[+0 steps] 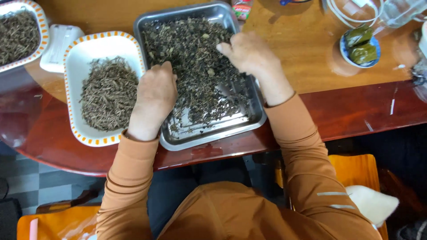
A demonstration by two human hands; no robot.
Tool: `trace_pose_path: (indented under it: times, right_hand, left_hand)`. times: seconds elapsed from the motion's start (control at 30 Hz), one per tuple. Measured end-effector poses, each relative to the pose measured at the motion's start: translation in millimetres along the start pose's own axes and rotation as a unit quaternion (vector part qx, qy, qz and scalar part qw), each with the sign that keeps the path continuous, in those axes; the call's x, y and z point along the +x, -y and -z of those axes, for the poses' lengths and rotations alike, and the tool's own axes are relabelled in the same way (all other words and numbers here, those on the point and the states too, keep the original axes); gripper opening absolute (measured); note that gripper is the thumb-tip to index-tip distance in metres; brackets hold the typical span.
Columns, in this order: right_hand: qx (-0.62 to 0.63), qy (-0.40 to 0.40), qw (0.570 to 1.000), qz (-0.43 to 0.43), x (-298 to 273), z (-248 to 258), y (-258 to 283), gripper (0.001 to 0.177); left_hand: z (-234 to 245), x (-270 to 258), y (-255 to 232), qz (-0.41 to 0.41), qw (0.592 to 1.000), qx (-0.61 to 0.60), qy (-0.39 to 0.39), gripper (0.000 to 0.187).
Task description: A person is manually sorting dried tea leaves on a wooden table, picking out stems from a metal tray and placing them into a white bowl.
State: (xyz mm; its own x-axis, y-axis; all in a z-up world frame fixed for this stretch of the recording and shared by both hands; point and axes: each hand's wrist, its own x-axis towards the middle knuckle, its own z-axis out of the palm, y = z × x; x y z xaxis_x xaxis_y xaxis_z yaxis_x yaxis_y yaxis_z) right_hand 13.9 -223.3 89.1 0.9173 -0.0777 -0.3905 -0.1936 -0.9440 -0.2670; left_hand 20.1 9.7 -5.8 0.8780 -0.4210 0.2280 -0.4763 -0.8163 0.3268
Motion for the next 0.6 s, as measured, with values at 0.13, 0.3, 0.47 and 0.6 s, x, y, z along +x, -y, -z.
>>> trace_pose_path:
  times: [0.13,0.3,0.47,0.6]
  right_hand:
    - [0.033,0.0,0.999,0.008,3.0,-12.2,0.1,0.056]
    - [0.005,-0.035,0.993,0.117,31.5,-42.3,-15.2,0.06]
    - [0.236,0.016,0.967,0.091,4.8,-13.9,-0.1,0.032]
    - [0.243,-0.031,0.962,0.12,8.4,-16.3,-16.5,0.013]
  left_hand:
    - [-17.8,4.9,-2.9,0.009,0.999,0.035,-0.013,0.009]
    - [-16.8,9.3,-3.7,-0.019,0.998,-0.033,-0.044,0.005]
    - [-2.2,6.3,-18.8,-0.097,0.97,-0.201,-0.091,0.028]
    - [-6.3,5.4,-16.0,-0.119,0.963,-0.209,-0.119,0.029]
